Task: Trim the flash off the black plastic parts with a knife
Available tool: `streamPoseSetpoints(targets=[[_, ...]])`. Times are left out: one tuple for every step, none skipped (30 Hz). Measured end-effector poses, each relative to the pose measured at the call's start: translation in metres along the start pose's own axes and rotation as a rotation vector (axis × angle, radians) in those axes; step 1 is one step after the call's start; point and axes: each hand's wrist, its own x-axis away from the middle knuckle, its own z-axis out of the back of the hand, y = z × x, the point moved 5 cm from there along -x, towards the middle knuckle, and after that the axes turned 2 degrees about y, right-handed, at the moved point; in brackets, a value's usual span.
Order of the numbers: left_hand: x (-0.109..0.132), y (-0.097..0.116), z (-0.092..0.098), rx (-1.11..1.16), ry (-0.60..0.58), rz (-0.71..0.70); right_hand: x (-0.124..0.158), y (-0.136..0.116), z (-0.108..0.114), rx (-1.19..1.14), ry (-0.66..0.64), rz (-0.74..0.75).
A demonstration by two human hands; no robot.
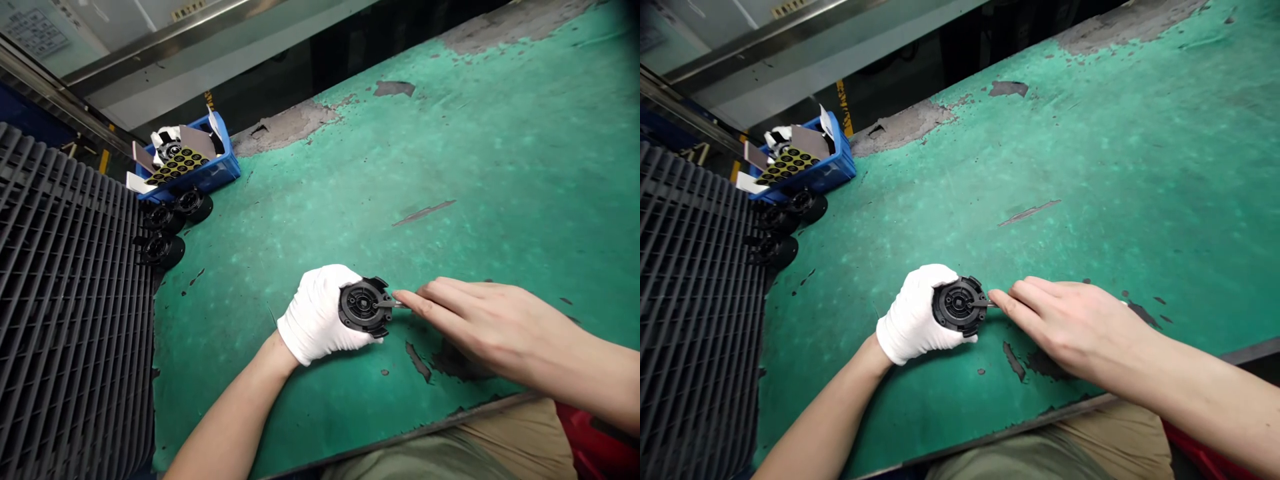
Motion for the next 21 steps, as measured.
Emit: streamPoseSetpoints(targets=[[0.000,0.000,0.000,0.001,0.001,0.001,-0.001,0.000,0.000,0.000,0.006,0.005],[0.000,0.000,0.000,0.002,0.003,0.000,-0.001,0.000,0.000,-0.001,0.013,0.007],[0.000,0.000,0.001,0.003,0.005,-0.004,-0.001,0.001,-0.001,-0.008,0.014,0.009],[0.000,0.001,0.001,0.005,0.006,-0.009,-0.001,0.002,-0.002,-0.021,0.012,0.011],[0.001,0.001,0.001,0.007,0.006,-0.014,0.000,0.004,-0.002,-0.036,0.016,0.014],[0.001,0.002,0.001,0.008,0.005,-0.017,0.000,0.006,-0.003,-0.051,0.019,0.017],[0.001,0.002,0.001,0.006,0.007,-0.016,0.000,0.008,-0.004,-0.066,0.020,0.024],[0.001,0.002,0.001,0.000,0.005,-0.013,0.000,0.009,-0.004,-0.079,0.022,0.032],[0.000,0.002,0.001,-0.008,0.003,-0.008,-0.001,0.011,-0.004,-0.087,0.022,0.039],[0.000,0.002,0.001,-0.016,0.003,-0.004,-0.003,0.013,-0.004,-0.096,0.019,0.045],[0.000,0.002,0.001,-0.022,0.002,-0.003,-0.005,0.014,-0.004,-0.108,0.012,0.050],[0.000,0.002,0.001,-0.026,0.001,-0.005,-0.007,0.015,-0.004,-0.121,0.007,0.057],[0.000,0.003,0.001,-0.029,0.002,-0.010,-0.009,0.016,-0.004,-0.133,0.003,0.067],[0.001,0.003,0.001,-0.032,0.004,-0.016,-0.011,0.017,-0.003,-0.141,0.000,0.081],[0.001,0.003,0.001,-0.037,0.008,-0.022,-0.013,0.018,-0.002,-0.143,0.000,0.101],[0.001,0.002,0.001,-0.046,0.011,-0.028,-0.014,0.019,-0.001,-0.140,0.000,0.121],[0.002,0.002,0.001,-0.055,0.015,-0.031,-0.016,0.021,0.000,-0.132,-0.002,0.141],[0.002,0.002,0.000,-0.065,0.020,-0.031,-0.018,0.023,0.000,-0.122,-0.003,0.166],[0.002,0.001,-0.001,-0.074,0.023,-0.028,-0.020,0.025,0.000,-0.109,-0.009,0.192],[0.003,0.001,-0.001,-0.080,0.025,-0.024,-0.022,0.027,0.000,-0.093,-0.020,0.220],[0.003,0.000,-0.002,-0.085,0.028,-0.019,-0.024,0.029,0.000,-0.079,-0.028,0.250]])
